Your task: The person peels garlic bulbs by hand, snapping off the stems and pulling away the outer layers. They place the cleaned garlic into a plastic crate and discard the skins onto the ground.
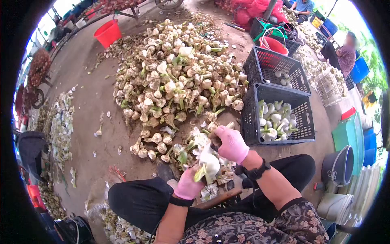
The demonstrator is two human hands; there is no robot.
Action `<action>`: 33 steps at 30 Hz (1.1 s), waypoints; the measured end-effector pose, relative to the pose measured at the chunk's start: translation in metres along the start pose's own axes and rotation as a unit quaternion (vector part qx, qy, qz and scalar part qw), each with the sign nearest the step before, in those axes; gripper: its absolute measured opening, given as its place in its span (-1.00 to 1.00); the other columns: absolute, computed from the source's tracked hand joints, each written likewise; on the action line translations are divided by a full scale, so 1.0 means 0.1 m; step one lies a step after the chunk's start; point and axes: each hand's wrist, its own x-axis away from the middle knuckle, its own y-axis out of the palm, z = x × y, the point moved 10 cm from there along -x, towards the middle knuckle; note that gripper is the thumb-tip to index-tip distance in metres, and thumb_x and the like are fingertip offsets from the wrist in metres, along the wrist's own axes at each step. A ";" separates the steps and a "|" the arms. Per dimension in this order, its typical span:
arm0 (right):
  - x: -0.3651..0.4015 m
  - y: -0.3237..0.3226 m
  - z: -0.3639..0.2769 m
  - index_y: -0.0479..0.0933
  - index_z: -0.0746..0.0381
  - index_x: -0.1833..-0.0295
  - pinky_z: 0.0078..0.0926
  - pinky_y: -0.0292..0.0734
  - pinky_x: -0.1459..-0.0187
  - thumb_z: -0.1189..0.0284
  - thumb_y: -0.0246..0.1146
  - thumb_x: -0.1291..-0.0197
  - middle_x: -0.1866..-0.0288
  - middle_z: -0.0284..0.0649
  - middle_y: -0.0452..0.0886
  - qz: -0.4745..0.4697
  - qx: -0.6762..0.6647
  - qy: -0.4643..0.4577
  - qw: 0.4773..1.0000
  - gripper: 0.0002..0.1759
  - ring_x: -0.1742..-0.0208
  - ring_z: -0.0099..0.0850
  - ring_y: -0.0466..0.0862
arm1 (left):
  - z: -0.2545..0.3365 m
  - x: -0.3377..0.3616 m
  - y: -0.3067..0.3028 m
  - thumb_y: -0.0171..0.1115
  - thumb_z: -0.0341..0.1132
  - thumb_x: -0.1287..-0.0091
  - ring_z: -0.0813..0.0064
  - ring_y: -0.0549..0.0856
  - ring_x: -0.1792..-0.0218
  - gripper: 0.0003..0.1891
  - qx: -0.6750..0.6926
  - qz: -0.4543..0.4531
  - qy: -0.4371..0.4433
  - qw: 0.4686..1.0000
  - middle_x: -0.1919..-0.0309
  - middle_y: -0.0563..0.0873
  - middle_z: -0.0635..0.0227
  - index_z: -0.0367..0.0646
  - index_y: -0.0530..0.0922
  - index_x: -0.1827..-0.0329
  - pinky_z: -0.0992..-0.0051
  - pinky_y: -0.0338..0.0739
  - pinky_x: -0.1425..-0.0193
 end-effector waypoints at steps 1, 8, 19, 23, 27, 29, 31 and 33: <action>-0.03 0.08 0.12 0.55 0.25 0.27 -0.20 0.50 0.20 0.56 0.15 0.07 0.31 -0.05 0.58 -0.012 0.017 0.011 1.000 -0.82 0.24 -0.06 0.61 | -0.06 -0.04 -0.09 0.04 -0.41 -0.28 0.36 0.57 -0.13 -0.64 -0.157 0.023 0.002 0.987 -0.08 0.62 0.24 -0.21 0.44 -0.15 0.36 0.41 -0.28; 0.20 0.45 0.64 0.60 0.19 0.22 -0.17 0.50 0.09 0.58 0.12 0.06 0.28 -0.07 0.57 -0.062 0.077 0.016 0.995 -0.75 0.16 -0.07 0.60 | -0.13 -0.03 0.08 0.09 -0.53 -0.31 0.29 0.60 -0.09 -0.53 0.338 0.046 -0.157 0.927 -0.09 0.58 0.17 -0.22 0.30 -0.30 0.32 0.52 -0.20; 0.21 -0.18 -0.32 0.62 0.18 -0.01 -0.45 0.50 0.03 0.69 0.23 0.12 0.19 -0.15 0.66 -0.152 -0.208 -0.001 0.966 -0.53 0.12 -0.28 0.64 | 0.09 -0.16 -0.06 0.46 -0.44 -0.04 0.59 0.61 0.07 -0.45 0.017 0.110 -0.056 0.992 0.07 0.65 0.37 -0.28 0.46 -0.13 0.55 0.49 -0.06; 0.24 -0.10 -0.34 0.63 0.18 0.07 -0.34 0.52 0.12 0.68 0.16 0.18 0.32 -0.11 0.61 -0.151 -0.141 -0.052 0.977 -0.54 0.20 -0.14 0.61 | 0.14 -0.11 -0.10 0.46 -0.42 -0.05 0.60 0.60 0.06 -0.44 -0.029 0.110 -0.059 0.992 0.08 0.65 0.38 -0.29 0.47 -0.14 0.55 0.48 -0.07; 0.26 -0.12 -0.49 0.62 0.24 0.19 -0.39 0.53 0.24 0.66 0.24 0.19 0.36 -0.14 0.60 -0.175 -0.037 -0.077 0.981 -0.67 0.29 -0.17 0.63 | 0.09 -0.11 -0.08 0.48 -0.39 -0.04 0.61 0.59 0.08 -0.44 -0.039 0.096 -0.077 0.992 0.08 0.64 0.40 -0.29 0.48 -0.14 0.56 0.48 -0.07; 0.29 -0.08 -0.47 0.61 0.24 0.21 -0.38 0.53 0.25 0.64 0.25 0.17 0.37 -0.14 0.59 -0.161 -0.022 -0.077 0.984 -0.71 0.29 -0.17 0.63 | 0.07 -0.11 -0.09 0.48 -0.39 -0.04 0.61 0.59 0.08 -0.44 -0.049 0.093 -0.087 0.991 0.09 0.65 0.41 -0.28 0.48 -0.14 0.56 0.48 -0.06; 0.29 -0.09 -0.46 0.60 0.25 0.25 -0.35 0.53 0.26 0.60 0.28 0.11 0.38 -0.13 0.60 -0.142 -0.016 -0.080 0.987 -0.79 0.30 -0.15 0.63 | -0.04 -0.11 -0.06 0.46 -0.41 -0.05 0.61 0.59 0.09 -0.46 0.015 0.069 -0.128 0.989 0.09 0.65 0.42 -0.27 0.49 -0.13 0.57 0.47 -0.06; 0.28 -0.06 -0.37 0.60 0.25 0.26 -0.33 0.53 0.27 0.58 0.28 0.10 0.39 -0.12 0.60 -0.155 -0.032 -0.066 0.985 -0.80 0.31 -0.15 0.63 | -0.05 -0.10 0.03 0.45 -0.42 -0.06 0.61 0.60 0.09 -0.48 0.003 0.025 -0.141 0.990 0.10 0.65 0.42 -0.27 0.50 -0.13 0.57 0.47 -0.06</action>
